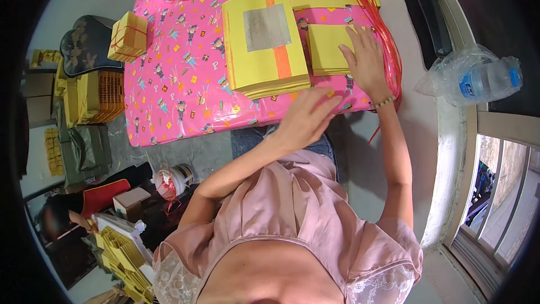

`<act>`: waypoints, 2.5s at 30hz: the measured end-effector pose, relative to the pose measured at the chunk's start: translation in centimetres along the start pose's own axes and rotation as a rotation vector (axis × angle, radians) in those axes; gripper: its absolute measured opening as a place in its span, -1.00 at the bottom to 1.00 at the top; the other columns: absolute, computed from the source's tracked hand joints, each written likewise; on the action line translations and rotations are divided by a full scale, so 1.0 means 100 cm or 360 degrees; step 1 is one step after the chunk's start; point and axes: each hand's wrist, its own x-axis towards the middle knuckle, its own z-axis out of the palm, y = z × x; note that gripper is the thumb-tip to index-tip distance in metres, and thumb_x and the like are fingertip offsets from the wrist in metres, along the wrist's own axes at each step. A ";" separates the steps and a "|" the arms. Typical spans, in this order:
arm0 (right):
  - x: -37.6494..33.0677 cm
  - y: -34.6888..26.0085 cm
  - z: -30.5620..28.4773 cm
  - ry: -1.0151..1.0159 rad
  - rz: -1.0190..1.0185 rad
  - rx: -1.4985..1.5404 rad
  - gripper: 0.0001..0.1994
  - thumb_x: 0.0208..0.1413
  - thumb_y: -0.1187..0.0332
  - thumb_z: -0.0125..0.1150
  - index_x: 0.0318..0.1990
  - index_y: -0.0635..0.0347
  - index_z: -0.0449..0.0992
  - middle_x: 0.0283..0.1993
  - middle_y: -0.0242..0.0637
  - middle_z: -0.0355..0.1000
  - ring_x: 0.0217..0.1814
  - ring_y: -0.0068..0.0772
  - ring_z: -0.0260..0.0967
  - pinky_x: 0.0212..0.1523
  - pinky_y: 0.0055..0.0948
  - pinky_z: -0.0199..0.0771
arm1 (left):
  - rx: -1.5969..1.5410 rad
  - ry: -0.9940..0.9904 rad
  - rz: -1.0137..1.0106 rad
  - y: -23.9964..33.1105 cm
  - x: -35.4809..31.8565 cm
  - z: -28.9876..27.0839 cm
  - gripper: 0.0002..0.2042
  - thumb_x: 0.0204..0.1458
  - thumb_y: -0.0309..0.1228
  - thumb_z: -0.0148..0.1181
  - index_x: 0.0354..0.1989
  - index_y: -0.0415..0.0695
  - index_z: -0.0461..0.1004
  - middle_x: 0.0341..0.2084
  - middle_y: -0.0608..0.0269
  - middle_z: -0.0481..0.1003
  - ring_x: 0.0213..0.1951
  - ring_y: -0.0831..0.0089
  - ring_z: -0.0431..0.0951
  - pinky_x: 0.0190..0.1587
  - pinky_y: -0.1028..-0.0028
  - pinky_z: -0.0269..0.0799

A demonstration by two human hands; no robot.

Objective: The recorder is wrapping stacks of yellow paper with red plastic ribbon.

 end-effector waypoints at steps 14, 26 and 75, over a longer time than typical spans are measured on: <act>0.013 -0.079 -0.031 -0.0131 -0.0853 0.0388 -0.63 -0.01 0.24 0.35 -0.05 0.17 0.53 0.03 -0.22 0.46 0.21 -0.14 0.34 0.15 -0.25 0.38 | 0.0595 0.0200 -0.0290 -0.044 -0.007 -0.108 -0.65 -0.17 -0.42 0.41 -0.13 -0.12 0.55 -0.16 0.18 0.50 -0.08 0.17 0.47 -0.06 0.26 0.41; 0.017 -0.084 -0.036 -0.0146 -0.0697 0.0650 -0.82 0.04 0.26 0.30 -0.30 0.17 0.64 -0.14 -0.27 0.52 -0.06 -0.24 0.46 -0.07 -0.32 0.49 | 0.0448 0.0277 -0.0381 -0.048 -0.005 -0.114 -0.86 -0.10 -0.36 0.37 -0.37 -0.11 0.65 -0.30 0.26 0.60 -0.26 0.29 0.54 -0.19 0.35 0.48; 0.094 -0.111 -0.043 -0.0157 -0.0669 0.0835 -0.80 0.16 0.36 0.17 -0.11 0.26 0.49 -0.29 -0.11 0.45 -0.24 -0.04 0.45 -0.22 -0.25 0.45 | 0.1046 0.0536 0.0032 -0.043 0.038 -0.145 -0.67 -0.04 -0.33 0.31 -0.05 0.01 0.53 -0.08 0.18 0.50 0.00 0.16 0.47 -0.05 0.21 0.37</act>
